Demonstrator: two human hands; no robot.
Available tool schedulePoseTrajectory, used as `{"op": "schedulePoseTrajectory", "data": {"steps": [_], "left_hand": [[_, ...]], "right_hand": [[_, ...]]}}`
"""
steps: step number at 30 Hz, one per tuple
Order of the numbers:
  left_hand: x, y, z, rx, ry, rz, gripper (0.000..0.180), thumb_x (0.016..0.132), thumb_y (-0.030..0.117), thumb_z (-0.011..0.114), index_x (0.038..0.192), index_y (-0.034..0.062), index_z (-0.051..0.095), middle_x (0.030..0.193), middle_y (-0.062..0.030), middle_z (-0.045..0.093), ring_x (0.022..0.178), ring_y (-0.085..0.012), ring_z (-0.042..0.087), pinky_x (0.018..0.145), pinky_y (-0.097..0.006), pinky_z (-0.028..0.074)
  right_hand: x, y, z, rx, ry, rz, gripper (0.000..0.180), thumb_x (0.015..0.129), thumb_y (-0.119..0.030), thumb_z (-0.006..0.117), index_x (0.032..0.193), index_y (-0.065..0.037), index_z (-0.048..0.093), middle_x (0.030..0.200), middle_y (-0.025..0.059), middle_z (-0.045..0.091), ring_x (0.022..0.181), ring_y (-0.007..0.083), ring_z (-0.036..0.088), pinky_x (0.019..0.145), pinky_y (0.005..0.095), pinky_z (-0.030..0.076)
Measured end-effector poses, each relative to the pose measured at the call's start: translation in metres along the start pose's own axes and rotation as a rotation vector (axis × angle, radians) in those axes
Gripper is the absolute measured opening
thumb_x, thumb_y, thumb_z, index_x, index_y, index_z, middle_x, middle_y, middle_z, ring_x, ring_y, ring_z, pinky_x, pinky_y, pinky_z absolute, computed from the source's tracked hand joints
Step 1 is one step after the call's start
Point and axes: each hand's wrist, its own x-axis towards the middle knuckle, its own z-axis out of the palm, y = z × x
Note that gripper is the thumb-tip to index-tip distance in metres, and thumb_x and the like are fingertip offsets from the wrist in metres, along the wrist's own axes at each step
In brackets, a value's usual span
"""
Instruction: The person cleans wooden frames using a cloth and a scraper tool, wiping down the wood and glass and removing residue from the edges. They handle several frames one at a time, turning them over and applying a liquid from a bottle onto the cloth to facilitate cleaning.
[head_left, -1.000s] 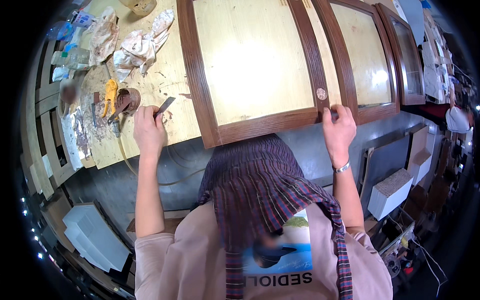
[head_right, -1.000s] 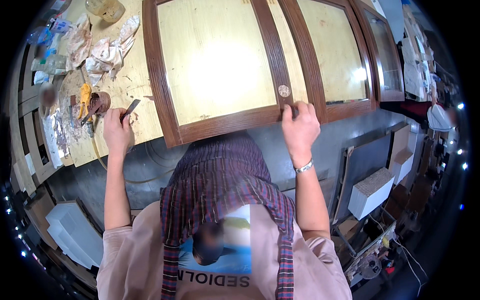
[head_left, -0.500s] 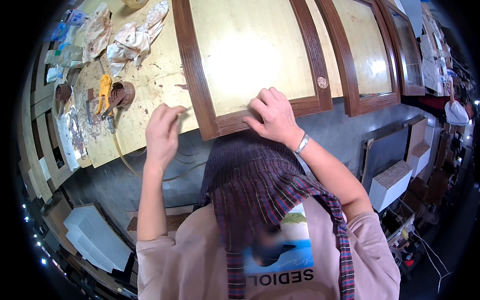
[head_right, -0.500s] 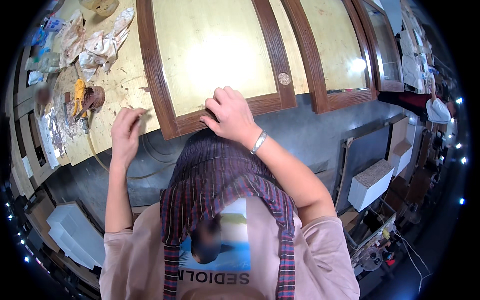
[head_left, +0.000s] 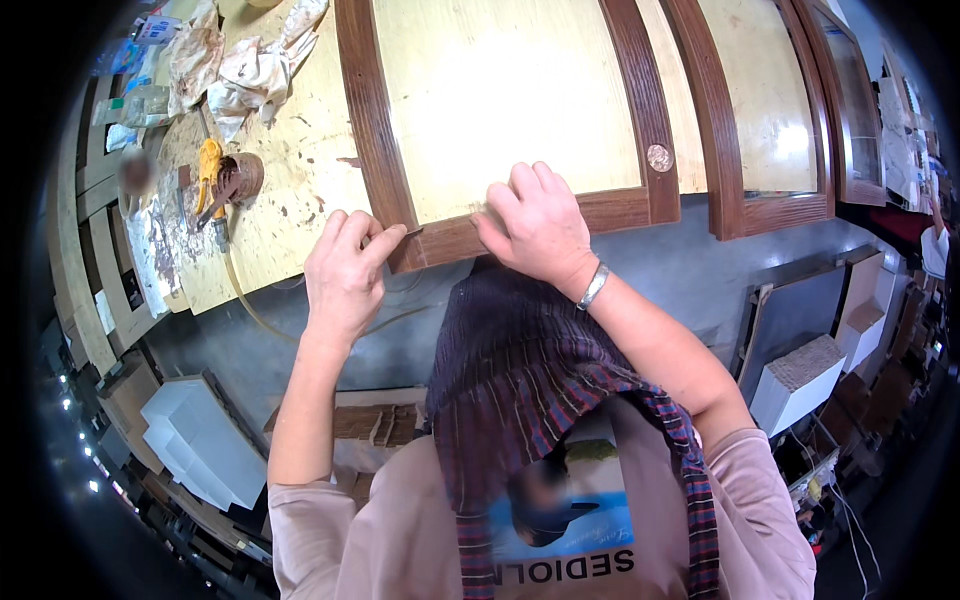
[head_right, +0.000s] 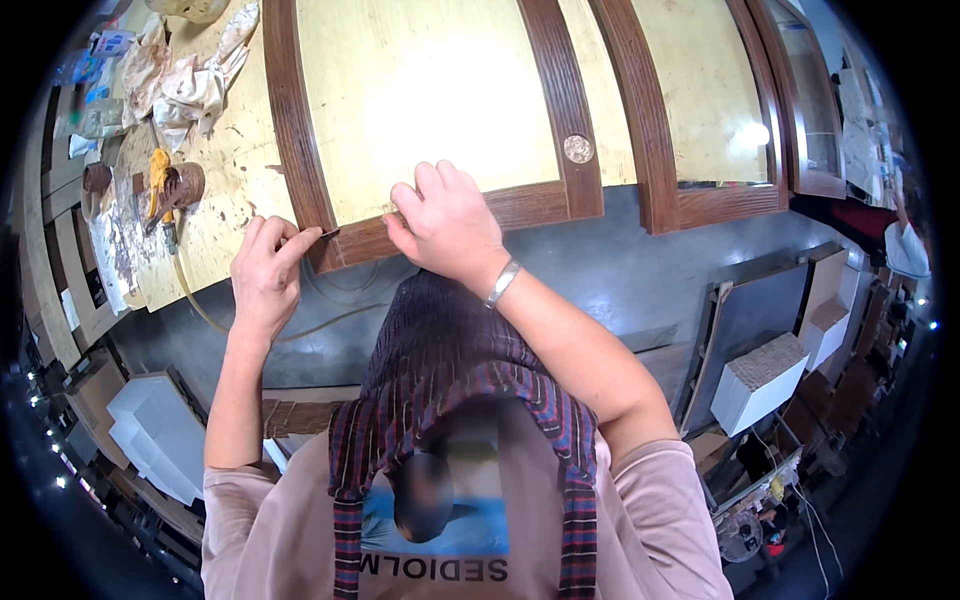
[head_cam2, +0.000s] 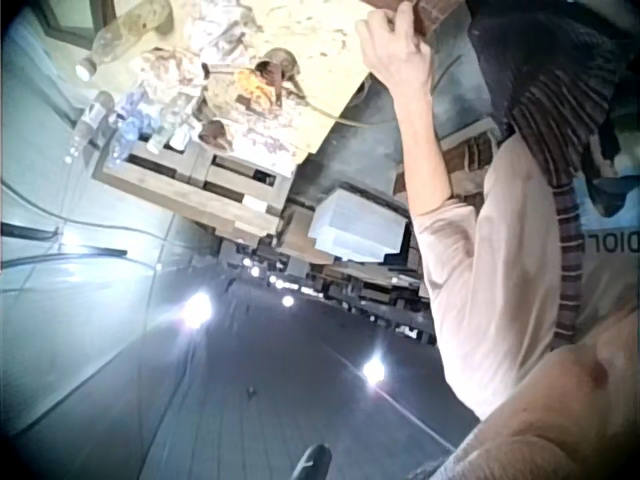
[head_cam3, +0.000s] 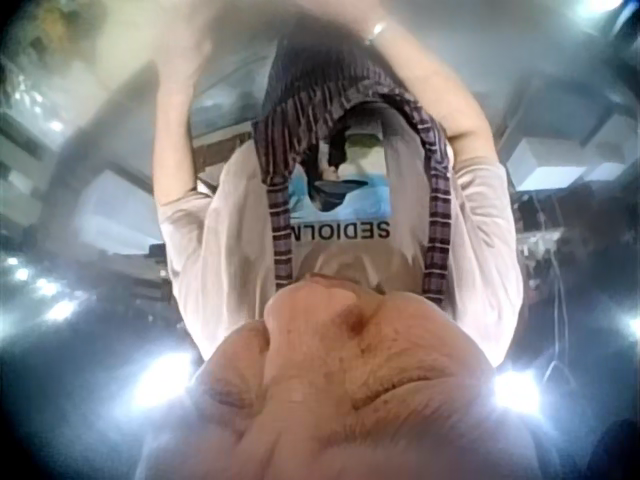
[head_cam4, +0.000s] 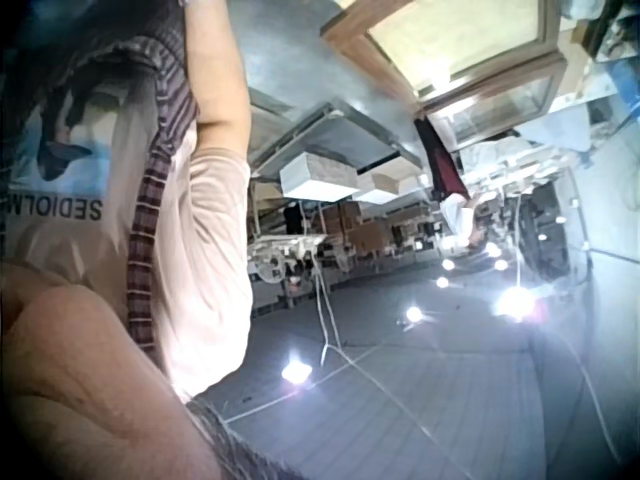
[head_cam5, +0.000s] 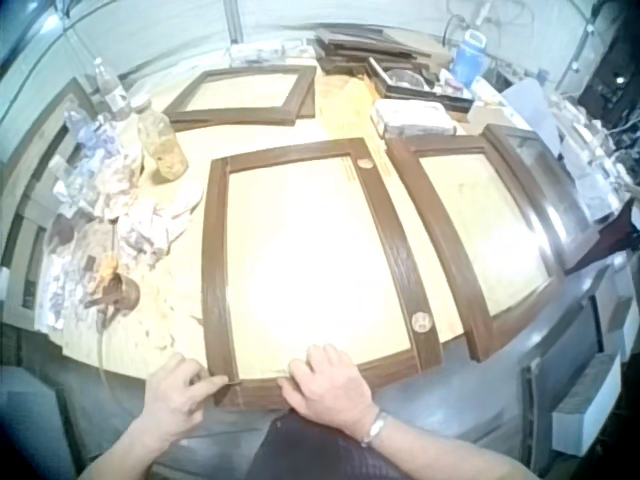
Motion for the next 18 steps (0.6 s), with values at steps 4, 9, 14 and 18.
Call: {"op": "schedulePoseTrajectory", "data": {"steps": [4, 9, 14, 18], "left_hand": [[0.0021, 0.0062, -0.0022, 0.051, -0.007, 0.007, 0.037, 0.066, -0.008, 0.064, 0.097, 0.0094, 0.075, 0.08, -0.0032, 0.054, 0.077, -0.0214, 0.054, 0.063, -0.036, 0.049], [-0.0004, 0.0047, -0.0033, 0.068, -0.039, 0.003, 0.042, 0.066, -0.011, 0.063, 0.102, 0.0087, 0.074, 0.083, -0.0057, 0.054, 0.079, -0.025, 0.054, 0.066, -0.038, 0.048], [0.0041, 0.0083, -0.0036, 0.127, -0.011, 0.053, 0.033, 0.069, -0.006, 0.064, 0.096, 0.0095, 0.075, 0.079, -0.0033, 0.053, 0.075, -0.0208, 0.054, 0.061, -0.035, 0.048], [0.0012, 0.0082, -0.0051, 0.089, -0.043, 0.023, 0.043, 0.065, -0.011, 0.063, 0.101, 0.0086, 0.075, 0.084, -0.0055, 0.054, 0.08, -0.0247, 0.055, 0.065, -0.038, 0.047]], "right_hand": [[0.0003, 0.0007, 0.0008, 0.016, 0.015, 0.008, 0.024, 0.077, -0.023, 0.075, 0.08, -0.01, 0.055, 0.082, 0.0088, 0.048, 0.078, 0.0274, 0.052, 0.067, 0.0393, 0.045], [-0.0002, 0.0012, 0.001, 0.022, 0.023, 0.009, 0.023, 0.077, -0.023, 0.075, 0.081, -0.01, 0.056, 0.083, 0.0088, 0.049, 0.079, 0.0276, 0.053, 0.068, 0.0396, 0.045], [-0.0012, 0.001, 0.0009, 0.022, 0.027, 0.007, 0.022, 0.076, -0.022, 0.075, 0.083, -0.01, 0.057, 0.083, 0.0088, 0.049, 0.08, 0.0275, 0.053, 0.069, 0.0396, 0.045], [-0.0013, 0.0017, 0.0007, 0.022, 0.024, 0.006, 0.022, 0.076, -0.021, 0.075, 0.083, -0.01, 0.057, 0.083, 0.009, 0.049, 0.079, 0.0272, 0.053, 0.069, 0.0391, 0.045]]}}
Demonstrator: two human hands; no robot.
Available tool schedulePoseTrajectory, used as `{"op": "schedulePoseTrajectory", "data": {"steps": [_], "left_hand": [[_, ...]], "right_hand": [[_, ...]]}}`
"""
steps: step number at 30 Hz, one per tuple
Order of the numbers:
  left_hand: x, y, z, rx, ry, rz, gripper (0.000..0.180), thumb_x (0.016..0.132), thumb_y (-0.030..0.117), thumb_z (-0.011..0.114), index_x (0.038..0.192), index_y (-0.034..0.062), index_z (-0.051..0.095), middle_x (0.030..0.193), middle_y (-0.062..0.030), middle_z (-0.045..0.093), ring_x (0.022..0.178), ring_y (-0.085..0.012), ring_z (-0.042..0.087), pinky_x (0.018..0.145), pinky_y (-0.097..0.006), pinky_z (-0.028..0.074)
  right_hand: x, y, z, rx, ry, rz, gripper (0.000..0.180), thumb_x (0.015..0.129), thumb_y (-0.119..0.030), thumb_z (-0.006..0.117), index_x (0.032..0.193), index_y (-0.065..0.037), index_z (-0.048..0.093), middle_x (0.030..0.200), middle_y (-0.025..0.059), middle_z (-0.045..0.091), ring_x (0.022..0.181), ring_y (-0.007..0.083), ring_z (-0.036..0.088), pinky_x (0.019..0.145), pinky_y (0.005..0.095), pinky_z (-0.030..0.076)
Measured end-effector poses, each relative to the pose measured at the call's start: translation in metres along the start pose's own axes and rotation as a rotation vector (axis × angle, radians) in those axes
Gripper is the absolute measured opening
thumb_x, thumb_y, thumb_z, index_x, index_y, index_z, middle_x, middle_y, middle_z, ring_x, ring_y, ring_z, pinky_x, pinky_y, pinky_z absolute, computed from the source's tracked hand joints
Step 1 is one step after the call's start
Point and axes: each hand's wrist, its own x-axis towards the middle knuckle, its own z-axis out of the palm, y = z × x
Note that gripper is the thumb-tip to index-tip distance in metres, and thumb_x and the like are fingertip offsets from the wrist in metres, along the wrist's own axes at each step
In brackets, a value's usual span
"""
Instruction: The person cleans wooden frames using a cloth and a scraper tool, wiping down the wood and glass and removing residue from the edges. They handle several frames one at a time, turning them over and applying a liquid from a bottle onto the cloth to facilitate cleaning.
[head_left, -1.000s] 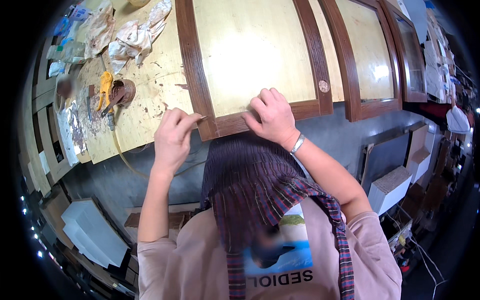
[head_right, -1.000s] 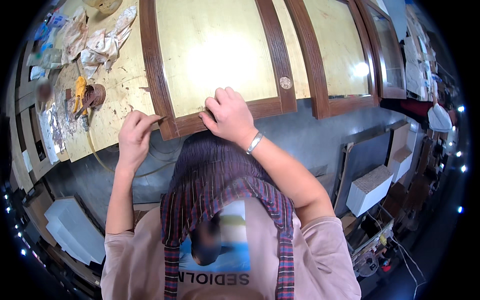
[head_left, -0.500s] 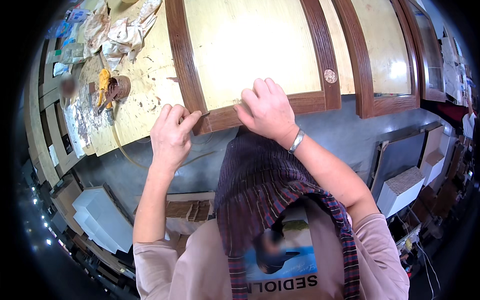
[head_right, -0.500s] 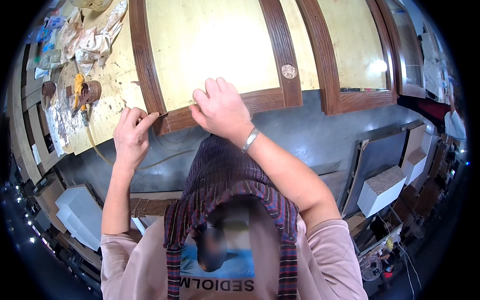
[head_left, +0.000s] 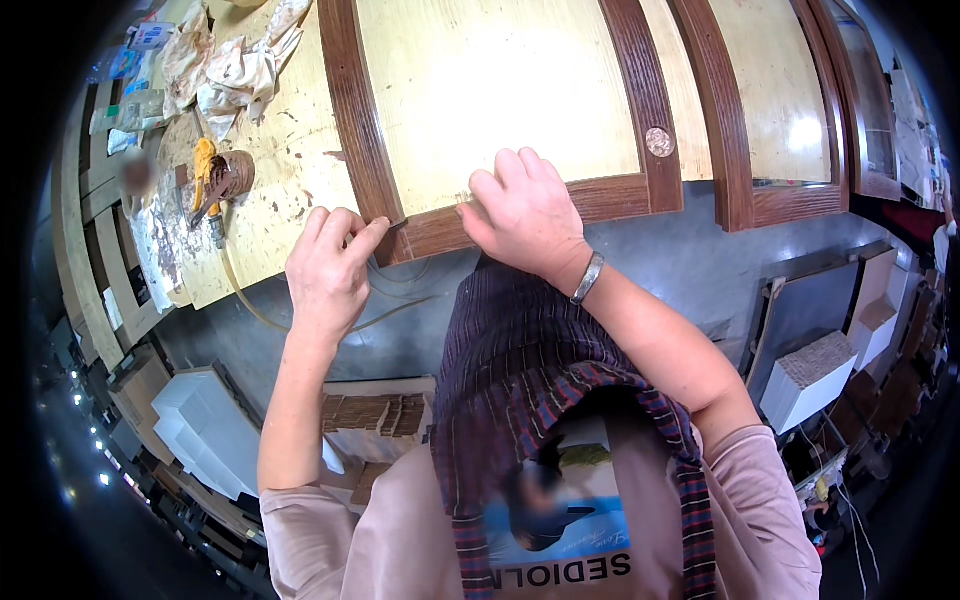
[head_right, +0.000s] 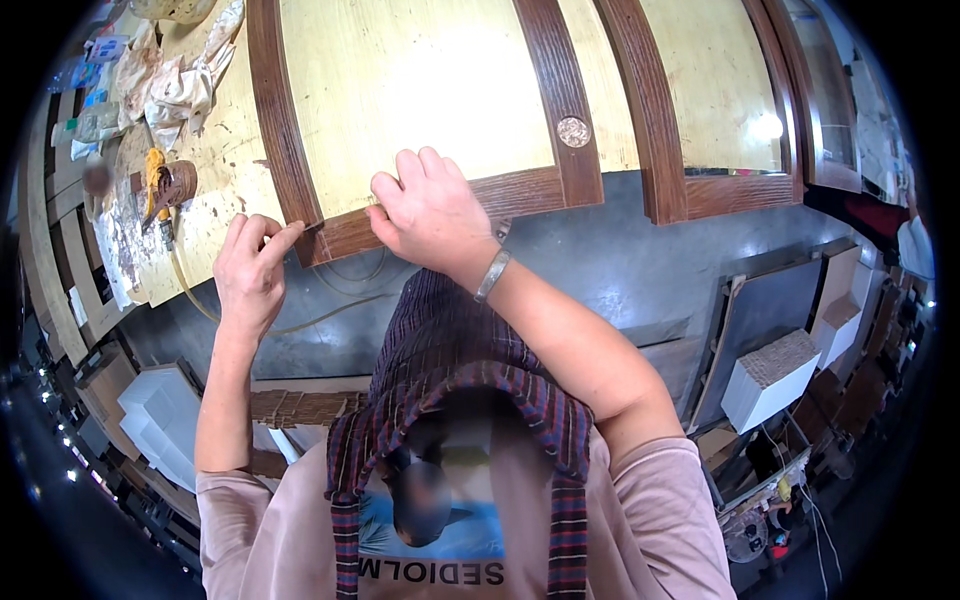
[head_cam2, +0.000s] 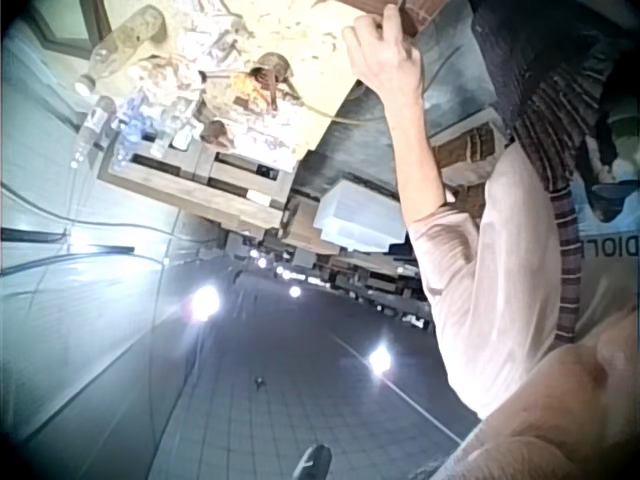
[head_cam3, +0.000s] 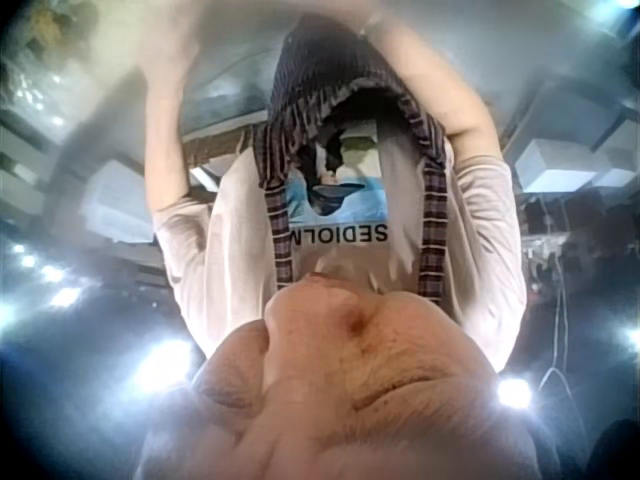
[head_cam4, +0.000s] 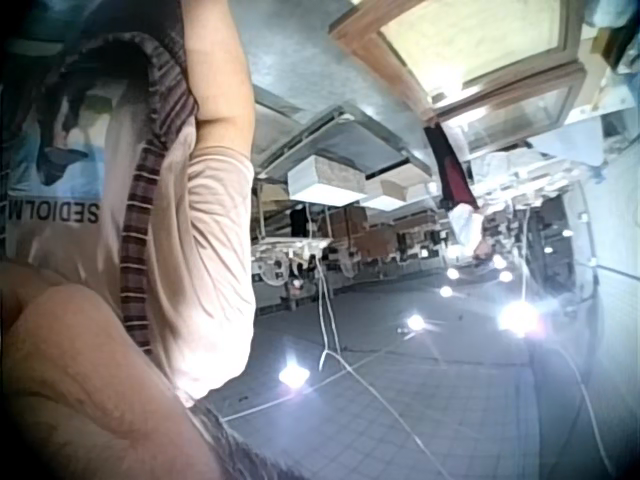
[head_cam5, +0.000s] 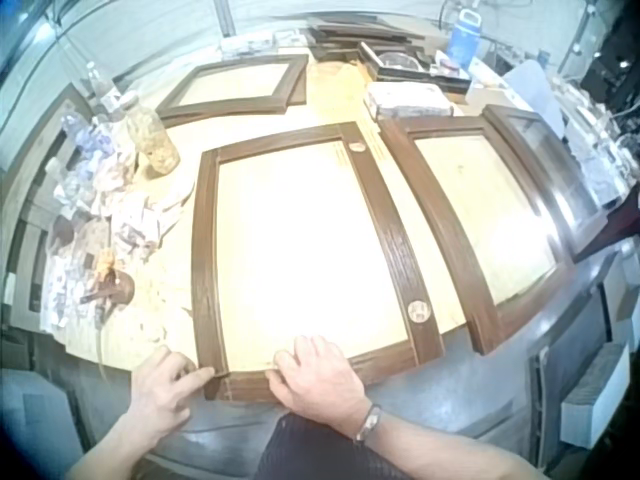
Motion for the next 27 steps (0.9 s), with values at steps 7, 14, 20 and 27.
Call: {"op": "schedulePoseTrajectory", "data": {"steps": [7, 14, 20, 27], "left_hand": [[0.001, 0.002, 0.001, 0.041, -0.002, 0.029, 0.039, 0.066, -0.008, 0.064, 0.099, 0.0091, 0.075, 0.082, -0.0041, 0.054, 0.078, -0.0226, 0.055, 0.063, -0.036, 0.048], [0.01, 0.01, -0.004, 0.168, -0.08, 0.121, 0.029, 0.069, 0.002, 0.065, 0.096, 0.0107, 0.072, 0.082, -0.0022, 0.055, 0.077, -0.0202, 0.057, 0.061, -0.034, 0.05], [0.013, 0.015, -0.008, 0.252, -0.128, 0.144, 0.026, 0.072, 0.007, 0.065, 0.097, 0.0126, 0.071, 0.081, -0.0017, 0.055, 0.077, -0.0193, 0.058, 0.062, -0.035, 0.047], [0.021, 0.015, -0.009, 0.285, -0.242, 0.207, 0.026, 0.074, 0.01, 0.065, 0.1, 0.012, 0.068, 0.084, -0.0028, 0.056, 0.078, -0.0196, 0.06, 0.064, -0.036, 0.046]], "right_hand": [[0.0, 0.001, 0.0, 0.023, 0.008, -0.007, 0.022, 0.076, -0.021, 0.075, 0.083, -0.009, 0.057, 0.083, 0.0091, 0.048, 0.079, 0.0271, 0.053, 0.068, 0.0391, 0.046], [-0.003, 0.002, -0.001, 0.009, -0.005, 0.006, 0.022, 0.076, -0.022, 0.075, 0.083, -0.009, 0.058, 0.083, 0.0088, 0.05, 0.08, 0.027, 0.053, 0.068, 0.0385, 0.046], [-0.006, 0.003, -0.003, -0.037, -0.059, 0.006, 0.023, 0.077, -0.026, 0.073, 0.086, -0.009, 0.06, 0.085, 0.0084, 0.053, 0.082, 0.0263, 0.054, 0.07, 0.0373, 0.047], [-0.005, 0.002, -0.001, 0.009, 0.018, 0.009, 0.021, 0.073, -0.02, 0.075, 0.079, -0.009, 0.057, 0.081, 0.009, 0.05, 0.077, 0.0272, 0.053, 0.066, 0.0391, 0.047]]}}
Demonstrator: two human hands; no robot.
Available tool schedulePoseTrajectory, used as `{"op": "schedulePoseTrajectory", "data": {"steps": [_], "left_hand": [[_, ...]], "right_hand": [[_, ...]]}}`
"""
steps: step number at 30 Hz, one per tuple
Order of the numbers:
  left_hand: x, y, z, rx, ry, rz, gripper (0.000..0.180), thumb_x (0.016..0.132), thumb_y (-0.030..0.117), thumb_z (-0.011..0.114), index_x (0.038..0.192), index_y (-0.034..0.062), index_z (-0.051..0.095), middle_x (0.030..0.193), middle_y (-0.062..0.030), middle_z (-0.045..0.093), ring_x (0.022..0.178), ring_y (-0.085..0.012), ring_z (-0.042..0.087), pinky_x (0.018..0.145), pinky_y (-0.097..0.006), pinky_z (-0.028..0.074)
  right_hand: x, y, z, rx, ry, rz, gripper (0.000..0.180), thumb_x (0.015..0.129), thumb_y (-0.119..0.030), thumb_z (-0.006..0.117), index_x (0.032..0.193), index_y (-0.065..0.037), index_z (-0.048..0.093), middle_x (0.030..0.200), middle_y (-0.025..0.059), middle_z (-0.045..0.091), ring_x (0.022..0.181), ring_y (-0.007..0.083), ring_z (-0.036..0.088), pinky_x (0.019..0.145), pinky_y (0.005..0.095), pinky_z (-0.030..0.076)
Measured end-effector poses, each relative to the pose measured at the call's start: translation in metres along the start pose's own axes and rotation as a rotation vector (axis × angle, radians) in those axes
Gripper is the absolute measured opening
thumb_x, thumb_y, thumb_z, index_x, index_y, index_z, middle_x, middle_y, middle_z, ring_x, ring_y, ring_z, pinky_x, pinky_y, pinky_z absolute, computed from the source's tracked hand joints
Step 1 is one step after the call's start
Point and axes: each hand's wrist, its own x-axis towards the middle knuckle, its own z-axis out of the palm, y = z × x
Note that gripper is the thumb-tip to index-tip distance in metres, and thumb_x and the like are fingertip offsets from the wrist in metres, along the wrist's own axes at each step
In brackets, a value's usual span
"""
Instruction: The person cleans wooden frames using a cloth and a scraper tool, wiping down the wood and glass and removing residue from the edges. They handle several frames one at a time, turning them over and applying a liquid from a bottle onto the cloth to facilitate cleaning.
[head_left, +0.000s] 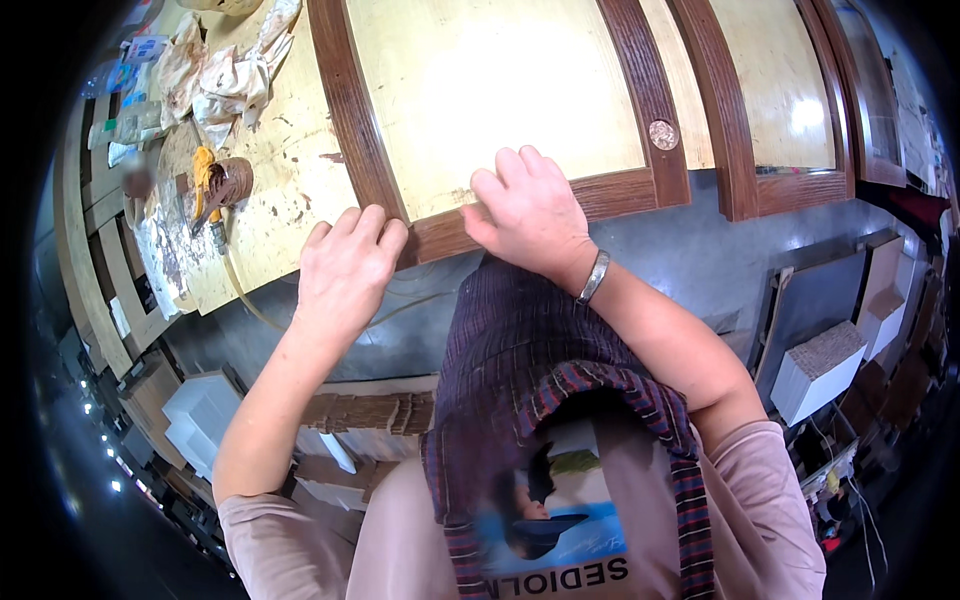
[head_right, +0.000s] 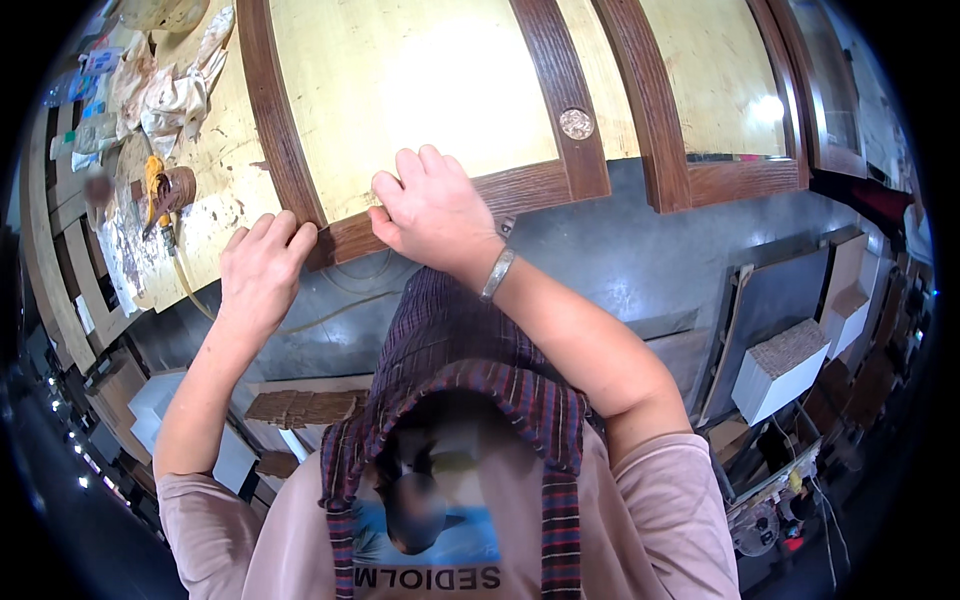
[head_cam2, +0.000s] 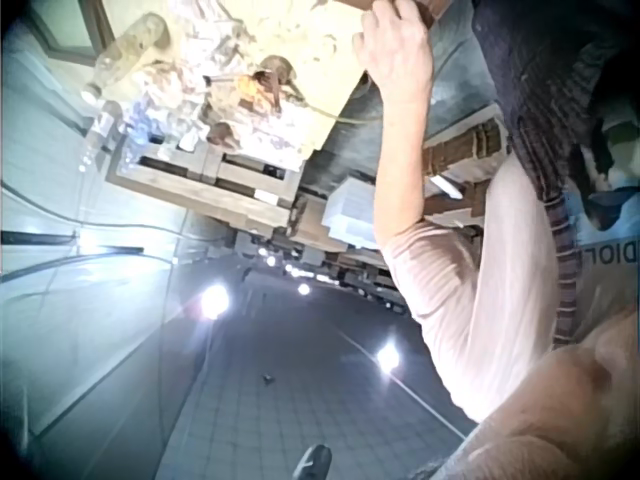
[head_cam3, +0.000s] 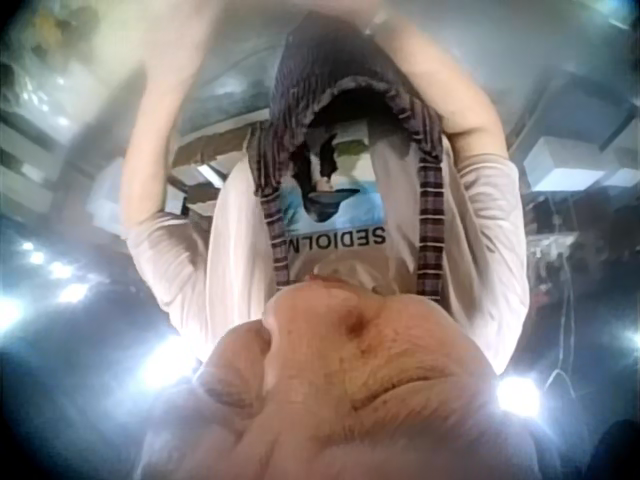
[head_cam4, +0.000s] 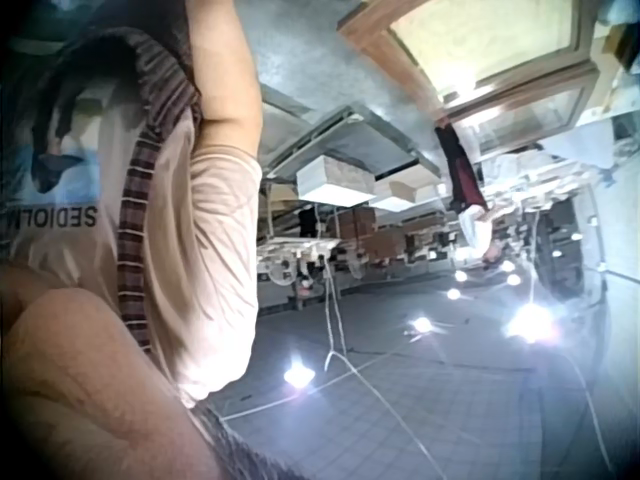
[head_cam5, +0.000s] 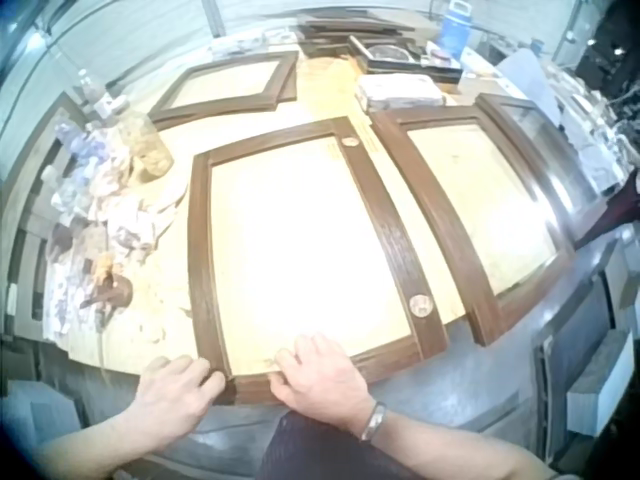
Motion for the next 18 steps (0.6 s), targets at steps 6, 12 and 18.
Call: {"op": "schedulePoseTrajectory", "data": {"steps": [6, 12, 18], "left_hand": [[0.004, 0.0, 0.005, 0.044, -0.023, 0.137, 0.019, 0.074, 0.011, 0.063, 0.092, 0.006, 0.067, 0.085, -0.0039, 0.056, 0.081, -0.0179, 0.061, 0.064, -0.033, 0.046], [-0.003, -0.004, 0.019, -0.124, 0.005, 0.032, 0.018, 0.074, 0.011, 0.063, 0.09, 0.0037, 0.067, 0.084, -0.0051, 0.056, 0.078, -0.0195, 0.059, 0.064, -0.034, 0.046], [0.013, -0.009, 0.003, -0.025, -0.04, 0.217, 0.015, 0.075, 0.012, 0.063, 0.085, 0.0026, 0.067, 0.082, -0.0057, 0.055, 0.076, -0.0204, 0.059, 0.065, -0.034, 0.047]], "right_hand": [[0.0, -0.001, -0.001, -0.006, -0.013, 0.009, 0.023, 0.072, -0.021, 0.076, 0.08, -0.009, 0.058, 0.081, 0.0083, 0.05, 0.078, 0.0264, 0.053, 0.066, 0.0384, 0.047], [-0.001, -0.001, 0.001, -0.005, 0.0, 0.007, 0.022, 0.072, -0.022, 0.075, 0.08, -0.009, 0.059, 0.081, 0.0079, 0.05, 0.078, 0.0259, 0.053, 0.067, 0.0378, 0.046], [-0.002, 0.001, -0.002, -0.022, -0.049, 0.004, 0.023, 0.077, -0.026, 0.073, 0.084, -0.01, 0.057, 0.085, 0.0082, 0.052, 0.082, 0.0253, 0.054, 0.07, 0.0367, 0.046]]}}
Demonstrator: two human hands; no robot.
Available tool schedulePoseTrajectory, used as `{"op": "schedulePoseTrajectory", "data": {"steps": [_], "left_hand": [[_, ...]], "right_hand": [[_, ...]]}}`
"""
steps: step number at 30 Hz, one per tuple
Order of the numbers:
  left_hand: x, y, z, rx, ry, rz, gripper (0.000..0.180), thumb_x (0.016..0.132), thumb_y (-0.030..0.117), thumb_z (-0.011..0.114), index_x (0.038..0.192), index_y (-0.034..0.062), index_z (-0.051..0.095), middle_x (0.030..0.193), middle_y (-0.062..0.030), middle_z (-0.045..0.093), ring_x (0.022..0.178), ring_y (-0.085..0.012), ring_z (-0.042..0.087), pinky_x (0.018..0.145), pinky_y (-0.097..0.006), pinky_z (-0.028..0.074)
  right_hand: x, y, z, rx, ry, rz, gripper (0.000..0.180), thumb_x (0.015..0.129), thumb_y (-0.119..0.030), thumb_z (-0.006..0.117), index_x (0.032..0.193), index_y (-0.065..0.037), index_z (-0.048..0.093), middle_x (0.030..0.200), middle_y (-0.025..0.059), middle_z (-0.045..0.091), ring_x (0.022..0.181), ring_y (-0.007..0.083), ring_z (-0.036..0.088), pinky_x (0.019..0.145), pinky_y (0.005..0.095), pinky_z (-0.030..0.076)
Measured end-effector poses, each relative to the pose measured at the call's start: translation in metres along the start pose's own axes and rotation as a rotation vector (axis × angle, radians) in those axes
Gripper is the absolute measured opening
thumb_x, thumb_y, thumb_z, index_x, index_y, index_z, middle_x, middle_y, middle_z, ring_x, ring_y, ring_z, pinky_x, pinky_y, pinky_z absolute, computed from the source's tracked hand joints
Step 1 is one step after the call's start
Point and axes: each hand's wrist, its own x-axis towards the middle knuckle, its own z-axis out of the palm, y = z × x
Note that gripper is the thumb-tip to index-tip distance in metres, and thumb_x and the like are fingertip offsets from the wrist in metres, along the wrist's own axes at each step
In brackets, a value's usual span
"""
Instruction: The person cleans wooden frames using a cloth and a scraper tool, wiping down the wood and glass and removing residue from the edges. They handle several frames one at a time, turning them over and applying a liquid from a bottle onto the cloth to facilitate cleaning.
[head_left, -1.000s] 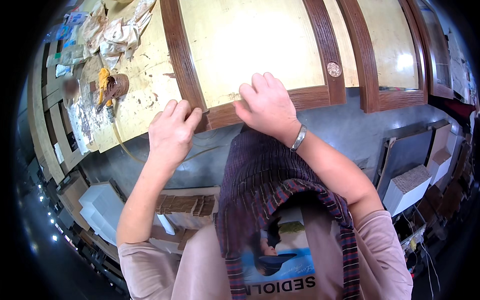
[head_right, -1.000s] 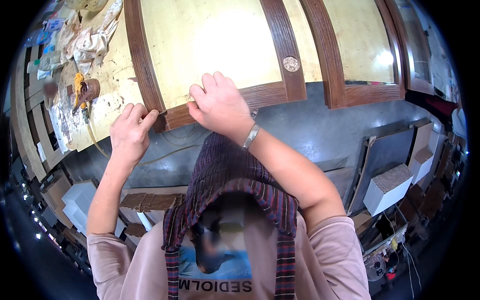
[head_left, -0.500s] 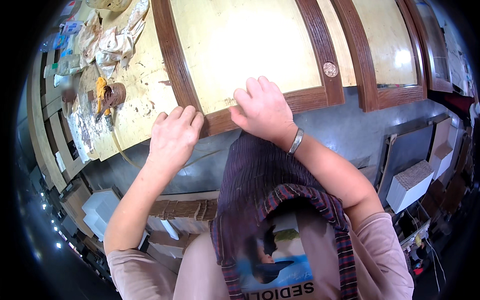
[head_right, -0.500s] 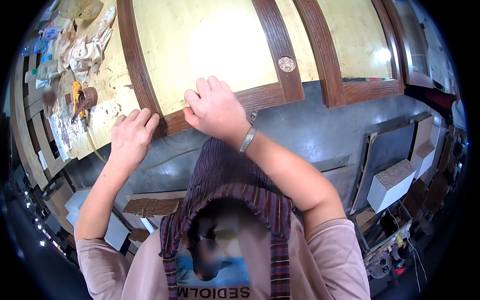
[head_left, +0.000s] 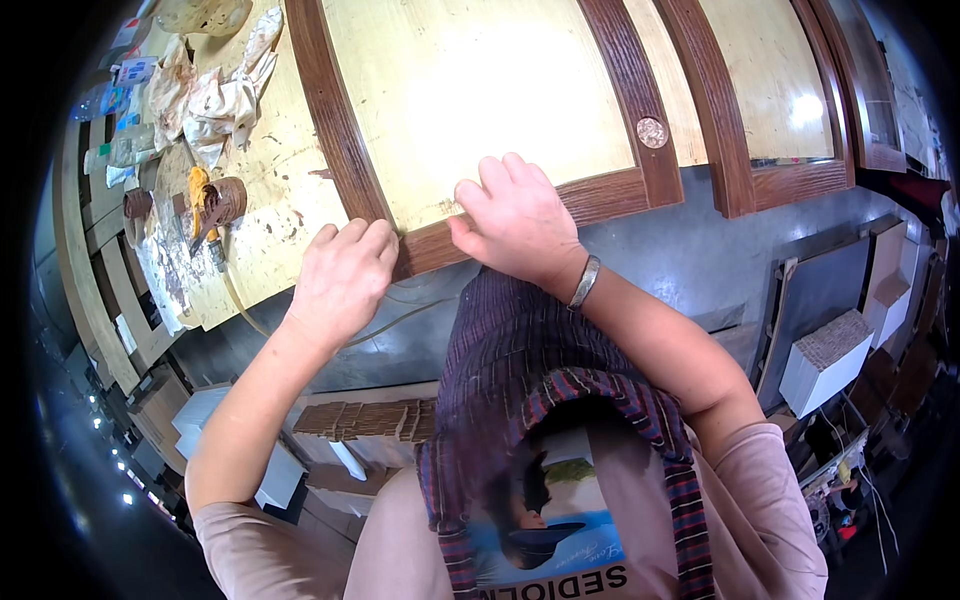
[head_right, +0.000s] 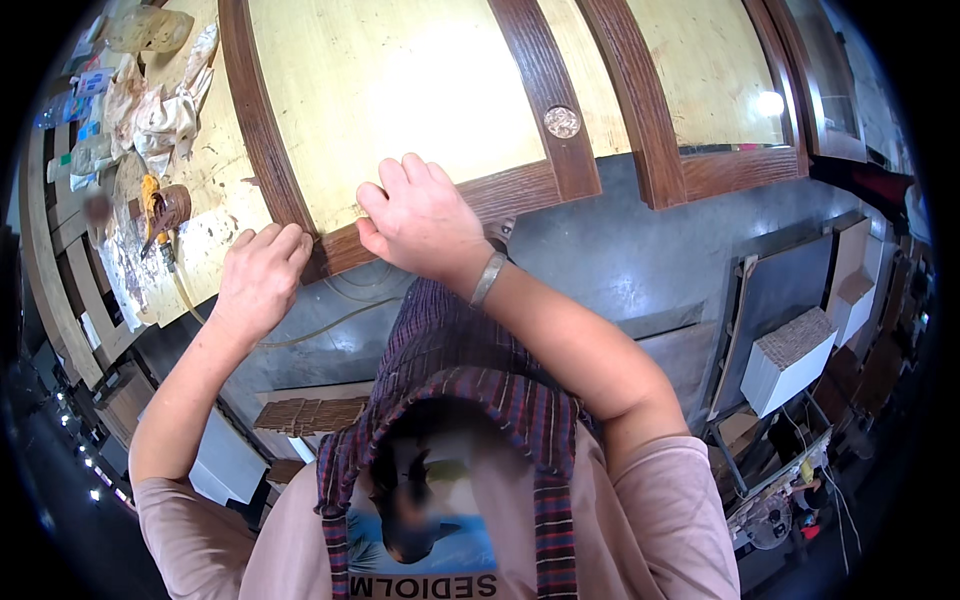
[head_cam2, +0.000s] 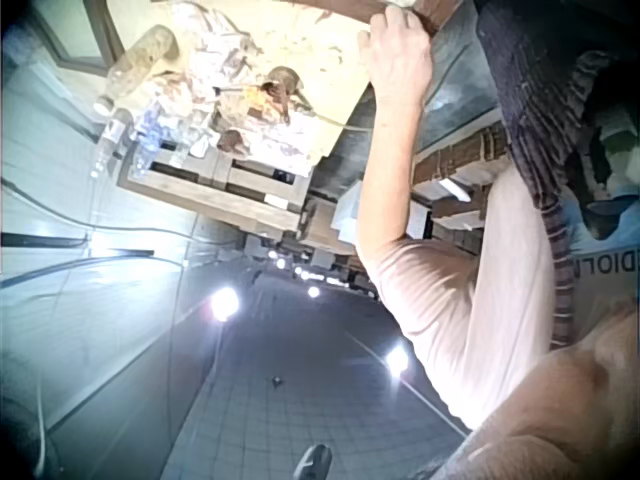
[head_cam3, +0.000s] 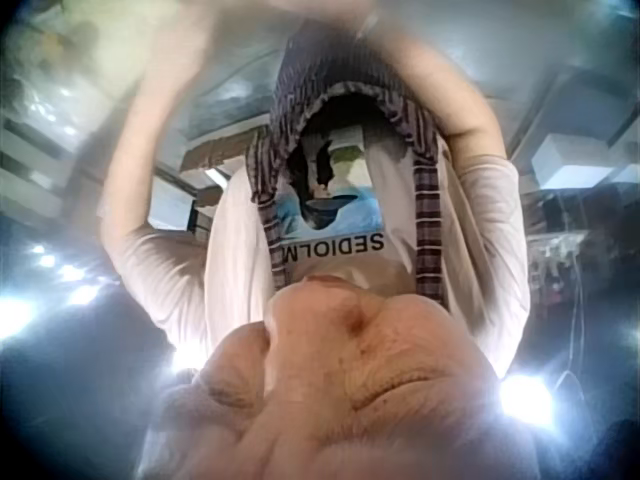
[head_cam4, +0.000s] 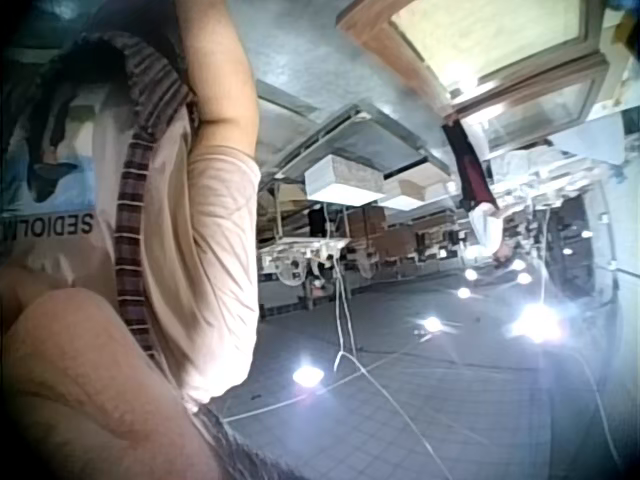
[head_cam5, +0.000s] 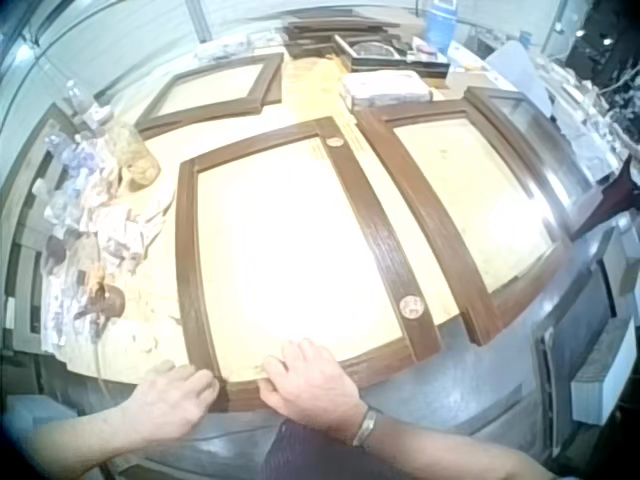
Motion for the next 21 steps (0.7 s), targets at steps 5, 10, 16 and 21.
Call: {"op": "schedulePoseTrajectory", "data": {"steps": [5, 10, 16, 21], "left_hand": [[0.014, 0.011, -0.013, 0.098, -0.185, 0.055, 0.01, 0.072, 0.011, 0.063, 0.079, 0.0033, 0.064, 0.081, -0.0067, 0.055, 0.079, -0.0212, 0.06, 0.068, -0.035, 0.048], [0.02, 0.006, -0.005, 0.026, -0.168, -0.02, 0.006, 0.073, 0.011, 0.062, 0.073, 0.0048, 0.061, 0.08, -0.0071, 0.054, 0.077, -0.0216, 0.059, 0.068, -0.035, 0.049], [0.012, 0.02, -0.005, 0.052, -0.133, -0.074, 0.008, 0.071, 0.007, 0.064, 0.078, 0.0024, 0.064, 0.081, -0.0079, 0.056, 0.078, -0.0231, 0.062, 0.068, -0.036, 0.05], [0.005, 0.017, 0.001, -0.069, -0.055, -0.234, 0.01, 0.071, 0.006, 0.063, 0.08, 0.0031, 0.065, 0.081, -0.008, 0.057, 0.075, -0.024, 0.062, 0.068, -0.038, 0.052]], "right_hand": [[0.0, 0.0, -0.001, 0.01, -0.015, 0.005, 0.023, 0.078, -0.026, 0.072, 0.085, -0.01, 0.057, 0.086, 0.0083, 0.052, 0.083, 0.0254, 0.054, 0.07, 0.0369, 0.046], [-0.001, 0.001, 0.0, 0.038, -0.013, 0.007, 0.023, 0.079, -0.026, 0.071, 0.087, -0.01, 0.057, 0.086, 0.0086, 0.052, 0.084, 0.0258, 0.054, 0.071, 0.0374, 0.046], [0.001, 0.001, 0.0, 0.049, 0.052, 0.016, 0.021, 0.075, -0.024, 0.073, 0.082, -0.009, 0.059, 0.082, 0.0079, 0.05, 0.079, 0.0257, 0.053, 0.068, 0.0379, 0.046], [0.001, 0.001, 0.002, 0.059, 0.054, 0.012, 0.021, 0.076, -0.024, 0.072, 0.082, -0.009, 0.059, 0.082, 0.0081, 0.05, 0.079, 0.0256, 0.053, 0.068, 0.0378, 0.045]]}}
